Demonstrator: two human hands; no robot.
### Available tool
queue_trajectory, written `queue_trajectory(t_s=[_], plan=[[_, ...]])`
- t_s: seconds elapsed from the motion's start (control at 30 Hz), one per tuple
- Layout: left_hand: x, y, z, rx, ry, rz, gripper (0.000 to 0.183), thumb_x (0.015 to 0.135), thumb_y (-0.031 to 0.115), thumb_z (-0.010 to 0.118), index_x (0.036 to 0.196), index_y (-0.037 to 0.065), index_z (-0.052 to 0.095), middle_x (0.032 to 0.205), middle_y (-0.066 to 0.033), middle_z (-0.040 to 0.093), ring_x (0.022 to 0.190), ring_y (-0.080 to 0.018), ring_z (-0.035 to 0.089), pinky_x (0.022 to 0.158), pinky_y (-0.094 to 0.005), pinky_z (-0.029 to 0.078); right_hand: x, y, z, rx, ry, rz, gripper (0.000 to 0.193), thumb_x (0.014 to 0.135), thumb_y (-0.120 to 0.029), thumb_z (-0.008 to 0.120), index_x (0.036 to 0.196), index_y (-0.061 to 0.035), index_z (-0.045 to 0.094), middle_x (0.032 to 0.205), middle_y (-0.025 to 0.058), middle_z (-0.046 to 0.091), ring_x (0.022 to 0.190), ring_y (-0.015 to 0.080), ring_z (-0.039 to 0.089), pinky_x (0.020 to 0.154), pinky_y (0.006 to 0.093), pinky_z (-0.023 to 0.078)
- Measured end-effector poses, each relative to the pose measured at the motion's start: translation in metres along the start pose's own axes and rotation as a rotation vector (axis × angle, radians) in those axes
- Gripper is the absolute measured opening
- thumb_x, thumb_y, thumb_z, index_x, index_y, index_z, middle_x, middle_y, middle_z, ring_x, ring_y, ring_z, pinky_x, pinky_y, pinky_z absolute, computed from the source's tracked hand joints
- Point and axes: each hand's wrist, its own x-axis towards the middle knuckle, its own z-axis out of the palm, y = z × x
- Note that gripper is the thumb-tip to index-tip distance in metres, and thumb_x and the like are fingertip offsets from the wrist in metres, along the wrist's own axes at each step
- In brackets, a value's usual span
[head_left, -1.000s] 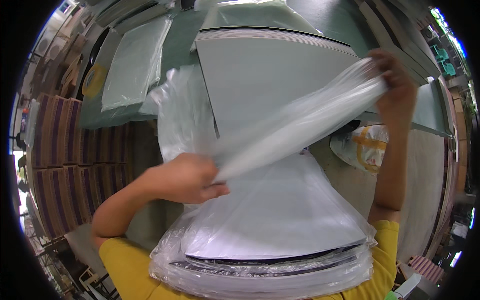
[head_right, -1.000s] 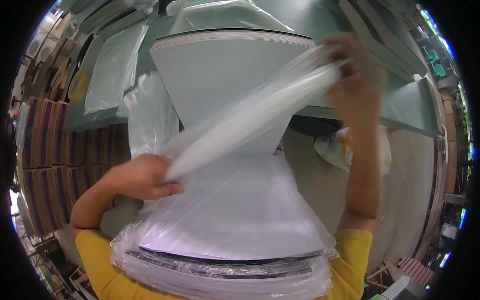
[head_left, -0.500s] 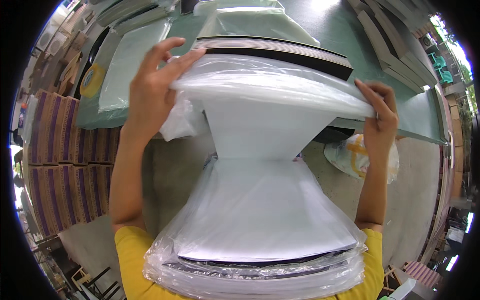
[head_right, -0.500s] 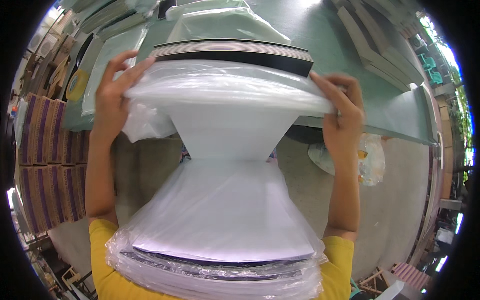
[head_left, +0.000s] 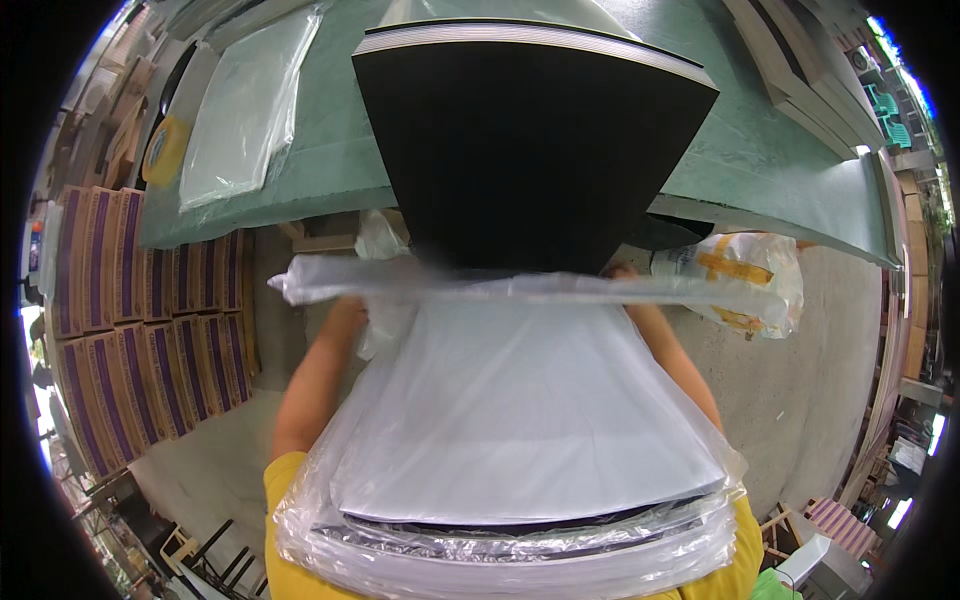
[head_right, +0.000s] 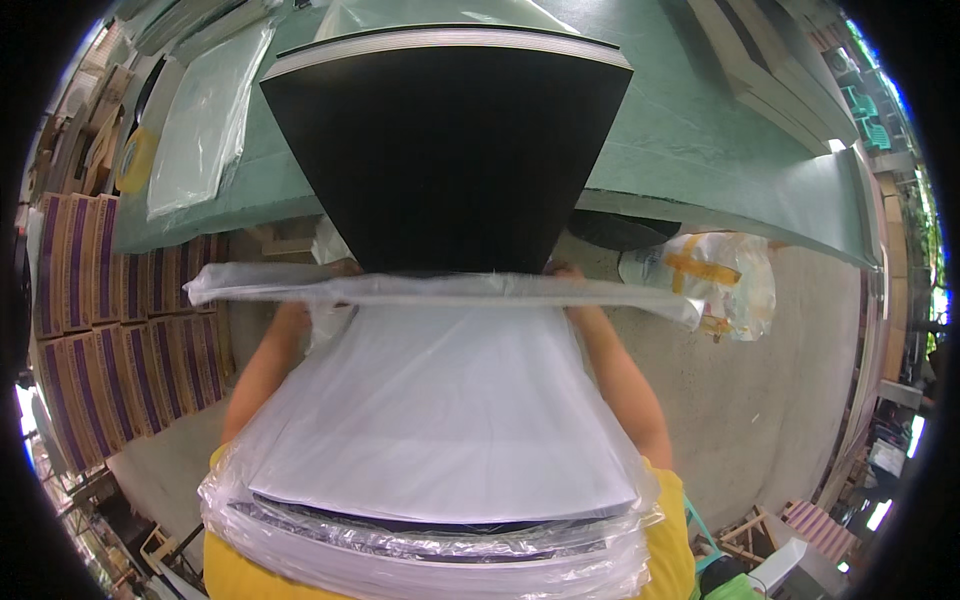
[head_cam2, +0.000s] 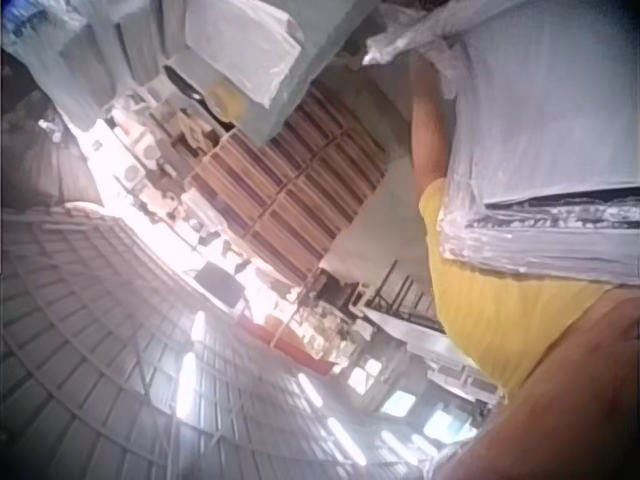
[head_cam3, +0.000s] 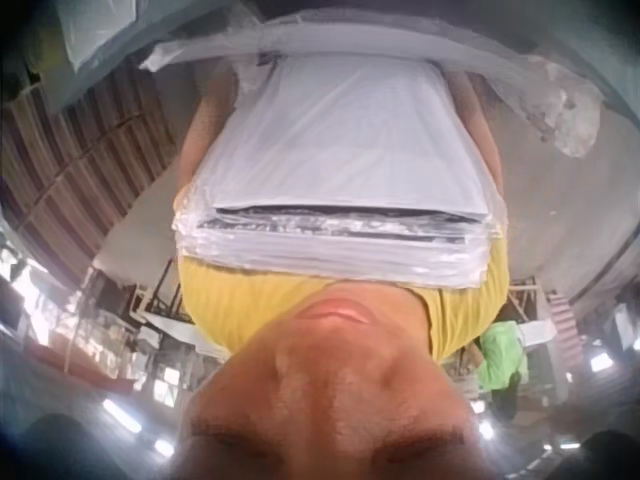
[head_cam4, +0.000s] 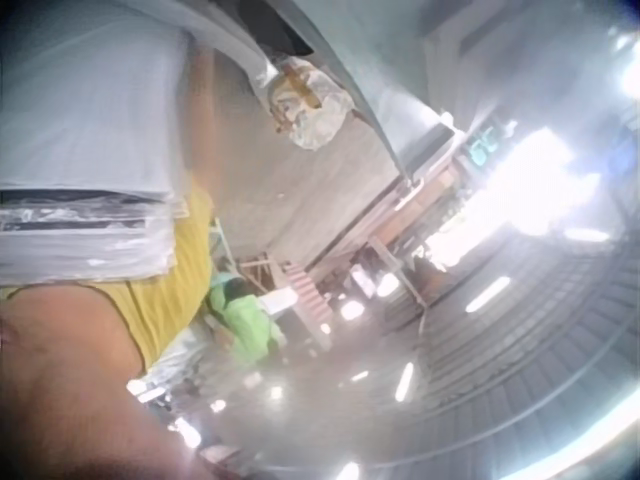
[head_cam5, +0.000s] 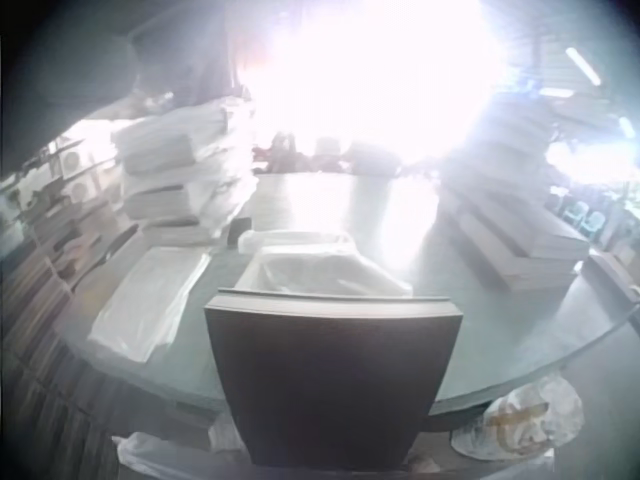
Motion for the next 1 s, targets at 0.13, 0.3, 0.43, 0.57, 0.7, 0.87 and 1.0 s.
queue_trajectory(t_s=[0.13,0.3,0.43,0.57,0.7,0.87,1.0], plan=[[0.028,-0.020,-0.015,0.901,0.175,0.018,0.014,0.070,0.011,0.054,0.078,0.001,0.058,0.069,-0.0069,0.052,0.067,-0.0130,0.051,0.061,-0.0251,0.041,-0.003,-0.023,0.003,0.104,0.141,0.225,0.017,0.074,-0.012,0.051,0.083,-0.0005,0.059,0.073,0.0128,0.059,0.072,0.0247,0.057,0.069,0.0329,0.045],[-0.052,0.084,0.003,0.639,0.440,0.404,0.015,0.077,0.012,0.055,0.087,0.003,0.060,0.071,-0.0084,0.055,0.064,-0.0114,0.051,0.058,-0.0247,0.041,0.002,-0.109,-0.144,0.927,0.287,0.156,0.031,0.086,-0.027,0.045,0.092,0.0003,0.057,0.082,0.0109,0.059,0.070,0.0192,0.055,0.063,0.0301,0.043],[-0.093,0.145,0.055,0.444,-0.488,0.719,0.017,0.082,0.017,0.054,0.091,0.004,0.059,0.075,-0.0114,0.058,0.065,-0.0139,0.055,0.057,-0.0237,0.043,-0.014,-0.180,-0.192,1.211,-0.733,-1.029,0.051,0.085,-0.044,0.043,0.105,0.0017,0.056,0.100,0.0199,0.057,0.096,0.0344,0.054,0.084,0.0419,0.042],[-0.055,0.083,0.089,0.731,-0.740,0.269,0.021,0.082,0.024,0.053,0.088,0.004,0.057,0.079,-0.0117,0.059,0.073,-0.0223,0.058,0.064,-0.0295,0.045,-0.030,-0.222,-0.136,0.683,-0.880,-0.886,0.050,0.082,-0.038,0.053,0.120,-0.0055,0.047,0.126,0.0214,0.038,0.116,0.0360,0.038,0.096,0.0421,0.031],[0.018,-0.018,0.041,0.933,-0.115,0.051,0.019,0.080,0.019,0.054,0.091,0.003,0.054,0.081,-0.0103,0.059,0.077,-0.0199,0.058,0.068,-0.0312,0.044,-0.022,-0.141,-0.063,0.288,-0.719,-0.161,0.060,0.083,-0.052,0.040,0.118,-0.0041,0.048,0.127,0.0158,0.041,0.119,0.0306,0.036,0.097,0.0368,0.030],[0.016,0.081,0.108,0.619,0.366,0.795,0.025,0.083,0.024,0.052,0.095,0.001,0.052,0.088,-0.0066,0.055,0.087,-0.0136,0.052,0.074,-0.0279,0.041,0.012,-0.196,-0.096,0.302,-0.874,-0.186,0.066,0.081,-0.058,0.038,0.111,-0.0010,0.051,0.110,0.0175,0.052,0.108,0.0271,0.046,0.093,0.0312,0.034],[-0.035,0.144,0.140,0.290,-0.106,1.131,0.075,0.080,0.060,0.033,0.125,0.000,0.028,0.116,-0.0142,0.041,0.106,-0.0186,0.043,0.088,-0.0312,0.035,0.013,-0.254,-0.145,0.962,-0.375,-0.390,0.041,0.077,-0.031,0.060,0.100,0.0031,0.054,0.095,0.0082,0.058,0.090,0.0164,0.052,0.078,0.0289,0.041]])
